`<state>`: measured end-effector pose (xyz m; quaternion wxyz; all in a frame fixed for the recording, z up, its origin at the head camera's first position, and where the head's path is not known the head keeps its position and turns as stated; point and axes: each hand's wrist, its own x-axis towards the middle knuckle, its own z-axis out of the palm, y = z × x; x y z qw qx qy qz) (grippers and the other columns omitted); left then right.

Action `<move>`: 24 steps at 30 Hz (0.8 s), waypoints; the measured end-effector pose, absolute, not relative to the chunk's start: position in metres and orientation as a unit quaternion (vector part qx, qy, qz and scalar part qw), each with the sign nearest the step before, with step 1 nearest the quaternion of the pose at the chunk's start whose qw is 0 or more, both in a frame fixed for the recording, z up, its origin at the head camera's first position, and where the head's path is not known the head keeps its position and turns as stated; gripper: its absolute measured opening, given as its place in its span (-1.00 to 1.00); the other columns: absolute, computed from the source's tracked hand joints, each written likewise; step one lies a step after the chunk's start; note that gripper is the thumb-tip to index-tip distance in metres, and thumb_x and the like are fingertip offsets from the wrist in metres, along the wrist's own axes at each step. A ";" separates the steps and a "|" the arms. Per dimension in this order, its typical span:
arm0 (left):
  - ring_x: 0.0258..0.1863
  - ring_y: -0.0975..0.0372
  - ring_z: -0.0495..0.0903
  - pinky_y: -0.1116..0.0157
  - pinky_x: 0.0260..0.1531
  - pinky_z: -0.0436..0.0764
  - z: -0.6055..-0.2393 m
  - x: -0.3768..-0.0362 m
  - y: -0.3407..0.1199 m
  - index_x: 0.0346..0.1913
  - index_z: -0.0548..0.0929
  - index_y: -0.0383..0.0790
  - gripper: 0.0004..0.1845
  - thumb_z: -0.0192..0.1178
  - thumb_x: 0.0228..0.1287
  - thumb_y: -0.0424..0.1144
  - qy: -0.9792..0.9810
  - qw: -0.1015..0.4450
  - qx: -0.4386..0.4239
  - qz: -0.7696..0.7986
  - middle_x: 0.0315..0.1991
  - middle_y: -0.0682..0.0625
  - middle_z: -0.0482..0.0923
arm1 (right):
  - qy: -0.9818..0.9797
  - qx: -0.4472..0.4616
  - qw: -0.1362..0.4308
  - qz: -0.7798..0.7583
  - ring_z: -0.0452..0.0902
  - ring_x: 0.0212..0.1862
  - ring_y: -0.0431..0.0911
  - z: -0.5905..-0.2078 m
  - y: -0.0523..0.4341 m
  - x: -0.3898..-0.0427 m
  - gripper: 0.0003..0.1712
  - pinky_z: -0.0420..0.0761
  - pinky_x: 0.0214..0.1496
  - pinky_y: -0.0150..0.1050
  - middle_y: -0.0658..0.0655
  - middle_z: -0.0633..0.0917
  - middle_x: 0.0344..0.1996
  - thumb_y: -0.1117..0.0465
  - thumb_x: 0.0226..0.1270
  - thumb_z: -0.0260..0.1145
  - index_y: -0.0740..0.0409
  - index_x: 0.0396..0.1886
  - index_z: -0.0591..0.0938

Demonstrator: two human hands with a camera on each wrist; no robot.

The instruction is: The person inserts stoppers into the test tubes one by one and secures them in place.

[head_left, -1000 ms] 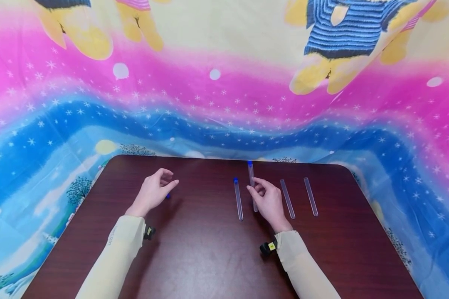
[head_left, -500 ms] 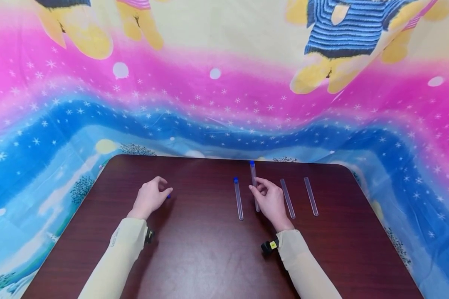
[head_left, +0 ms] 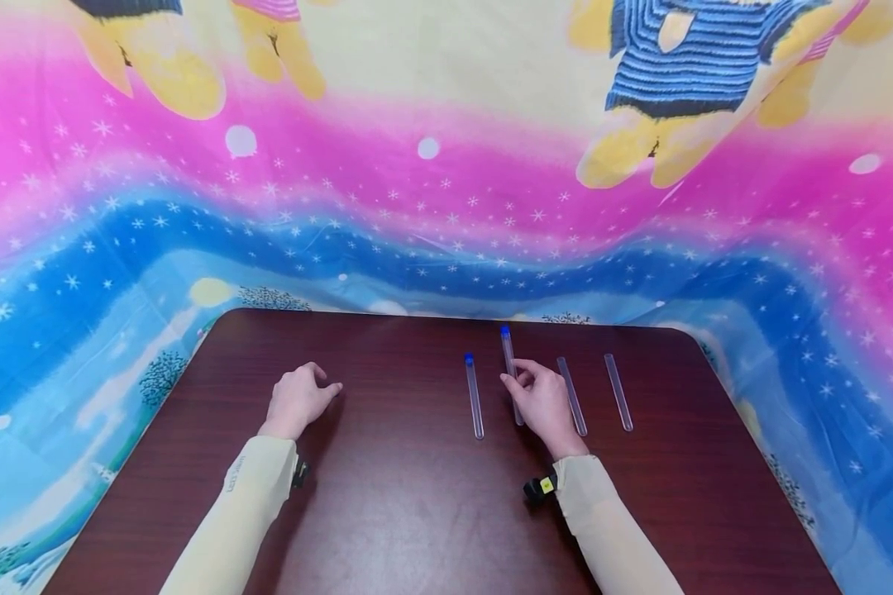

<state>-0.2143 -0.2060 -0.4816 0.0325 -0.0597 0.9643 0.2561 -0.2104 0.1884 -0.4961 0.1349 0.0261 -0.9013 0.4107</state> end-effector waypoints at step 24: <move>-0.17 -0.14 0.61 -0.10 -0.09 0.59 -0.484 -0.219 -0.196 0.01 0.63 -0.39 -0.56 0.36 0.32 -0.06 0.963 0.035 -0.051 0.262 -0.12 -0.28 0.66 | -0.929 -0.010 0.062 0.365 0.48 -0.61 -0.10 -0.495 0.197 -0.214 -0.59 0.51 -0.52 -0.17 0.00 0.64 -0.53 0.09 0.38 0.44 0.16 0.14 0.69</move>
